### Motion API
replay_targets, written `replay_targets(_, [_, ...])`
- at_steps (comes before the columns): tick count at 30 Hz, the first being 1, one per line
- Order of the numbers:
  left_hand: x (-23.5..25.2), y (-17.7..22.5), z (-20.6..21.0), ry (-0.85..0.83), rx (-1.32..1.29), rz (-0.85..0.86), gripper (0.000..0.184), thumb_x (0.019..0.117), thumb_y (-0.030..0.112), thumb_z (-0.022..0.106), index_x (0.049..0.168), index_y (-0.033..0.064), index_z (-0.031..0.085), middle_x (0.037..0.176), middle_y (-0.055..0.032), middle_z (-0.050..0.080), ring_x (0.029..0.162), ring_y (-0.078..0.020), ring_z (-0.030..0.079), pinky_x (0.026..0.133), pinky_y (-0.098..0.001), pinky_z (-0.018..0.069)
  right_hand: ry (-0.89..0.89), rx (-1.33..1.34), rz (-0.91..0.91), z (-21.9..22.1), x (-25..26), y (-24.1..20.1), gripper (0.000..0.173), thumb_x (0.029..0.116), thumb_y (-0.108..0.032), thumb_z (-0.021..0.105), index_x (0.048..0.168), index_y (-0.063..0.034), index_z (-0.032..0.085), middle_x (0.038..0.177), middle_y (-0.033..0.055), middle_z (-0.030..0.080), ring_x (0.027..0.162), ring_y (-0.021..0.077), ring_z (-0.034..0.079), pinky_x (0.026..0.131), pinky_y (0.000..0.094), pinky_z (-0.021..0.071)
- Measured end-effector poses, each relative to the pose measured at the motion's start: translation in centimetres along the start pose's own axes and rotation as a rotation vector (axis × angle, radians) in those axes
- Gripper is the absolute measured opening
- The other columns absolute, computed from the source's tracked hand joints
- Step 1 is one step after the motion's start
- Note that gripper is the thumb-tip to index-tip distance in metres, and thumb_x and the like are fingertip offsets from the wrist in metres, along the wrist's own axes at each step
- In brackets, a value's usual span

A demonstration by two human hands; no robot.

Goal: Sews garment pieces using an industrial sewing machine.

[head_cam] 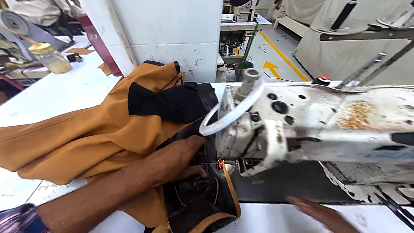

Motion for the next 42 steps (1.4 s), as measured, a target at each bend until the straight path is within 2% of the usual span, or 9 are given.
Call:
replay_targets(6, [2.7,3.9,-1.8,-0.708,0.293,-0.4,0.074,0.0953,0.057,0.063,0.135,-0.0056,0.055,0.151,-0.0255,0.045,0.132,-0.0406,0.054,0.101,-0.0525,0.0518,-0.559,0.008,0.071,8.5,10.9,-5.5,0.062,0.087,-0.056,0.074,0.128,-0.0107,0.065,0.112,0.0054,0.072,0.105,0.0194,0.069,0.094,0.0446,0.0559])
replay_targets(9, [3.8,5.0,-1.4,-0.885,0.396,-0.449,0.09,0.0912,0.056,0.07,0.148,-0.0075,0.04,0.164,-0.0322,0.017,0.145,-0.0509,0.034,0.103,-0.0595,0.0475,-0.79,-0.13,-0.073,8.7,12.0,-7.9,0.017,0.0933,-0.019,0.068,0.101,-0.0045,0.069,0.089,0.0159,0.068,0.09,0.036,0.068,0.077,0.056,0.053])
replay_targets(12, [4.7,4.8,-0.7,-0.947,0.477,-0.413,0.107,0.0816,0.058,0.079,0.153,-0.0066,0.034,0.166,-0.0315,0.009,0.15,-0.0497,0.025,0.106,-0.0587,0.045,-0.69,-0.005,-0.231,7.0,9.0,-7.3,0.004,0.0873,-0.005,0.066,0.09,-0.0057,0.069,0.072,0.0129,0.065,0.07,0.0327,0.067,0.059,0.0514,0.051])
replay_targets(16, [5.0,4.2,-1.0,-0.878,0.495,-0.319,0.073,0.0783,0.046,0.086,0.128,-0.0006,0.062,0.133,-0.0234,0.057,0.123,-0.0402,0.058,0.093,-0.0565,0.0529,-0.618,0.299,-0.071,7.3,3.2,-4.3,0.035,0.1014,-0.024,0.064,0.125,0.0018,0.069,0.125,0.0178,0.072,0.121,0.0348,0.066,0.105,0.0526,0.0505])
replay_targets(20, [3.5,5.3,-1.4,-0.774,0.459,-0.348,0.052,0.087,0.034,0.081,0.122,-0.0004,0.064,0.124,-0.0198,0.062,0.113,-0.0384,0.064,0.089,-0.0555,0.0555,-0.566,0.299,-0.15,8.9,1.1,-3.9,0.038,0.1044,-0.023,0.059,0.129,0.0039,0.067,0.138,0.019,0.065,0.137,0.0344,0.055,0.121,0.0488,0.0348])
replay_targets(24, [0.2,9.4,0.2,-0.497,0.392,-0.27,0.038,0.1043,0.002,0.043,0.138,-0.0123,0.051,0.146,-0.0306,0.049,0.139,-0.0442,0.047,0.114,-0.0517,0.042,-0.579,0.226,-0.33,9.9,0.9,-3.1,0.034,0.107,-0.025,0.054,0.129,-0.003,0.068,0.141,0.0118,0.065,0.141,0.0279,0.052,0.124,0.0491,0.0301])
replay_targets(29, [-3.8,8.4,3.7,-0.24,0.031,-0.082,0.065,0.1069,0.05,0.043,0.152,0.0028,0.045,0.16,-0.0164,0.041,0.151,-0.0281,0.037,0.124,-0.0438,0.0292,-0.311,0.203,-0.389,9.9,-0.5,-2.1,0.027,0.1048,-0.023,0.06,0.122,-0.0069,0.073,0.137,0.0085,0.067,0.136,0.0209,0.058,0.12,0.0404,0.0401])
replay_targets(33, [-5.2,7.7,6.3,0.0,0.135,0.001,0.069,0.108,0.057,0.027,0.152,0.0075,0.047,0.159,-0.0122,0.044,0.151,-0.0254,0.037,0.123,-0.0448,0.0322,-0.246,0.208,-0.385,9.4,-1.1,-1.4,0.021,0.1049,-0.017,0.059,0.111,-0.006,0.076,0.121,0.0082,0.075,0.124,0.0197,0.067,0.115,0.039,0.0464])
replay_targets(42, [-4.3,7.2,5.7,-0.069,0.077,-0.012,0.071,0.1064,0.061,0.028,0.154,0.0115,0.044,0.16,-0.0141,0.042,0.153,-0.0262,0.033,0.124,-0.0432,0.0292,-0.393,0.25,-0.34,8.5,0.0,-1.4,0.021,0.1042,-0.016,0.06,0.109,-0.003,0.076,0.118,0.0107,0.076,0.125,0.0234,0.066,0.117,0.0421,0.0442])
Point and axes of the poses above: each hand's wrist, its own x-axis towards the middle knuckle, its own z-axis out of the palm, y = z × x, the point moved 2 cm from there along x, towards the middle knuckle
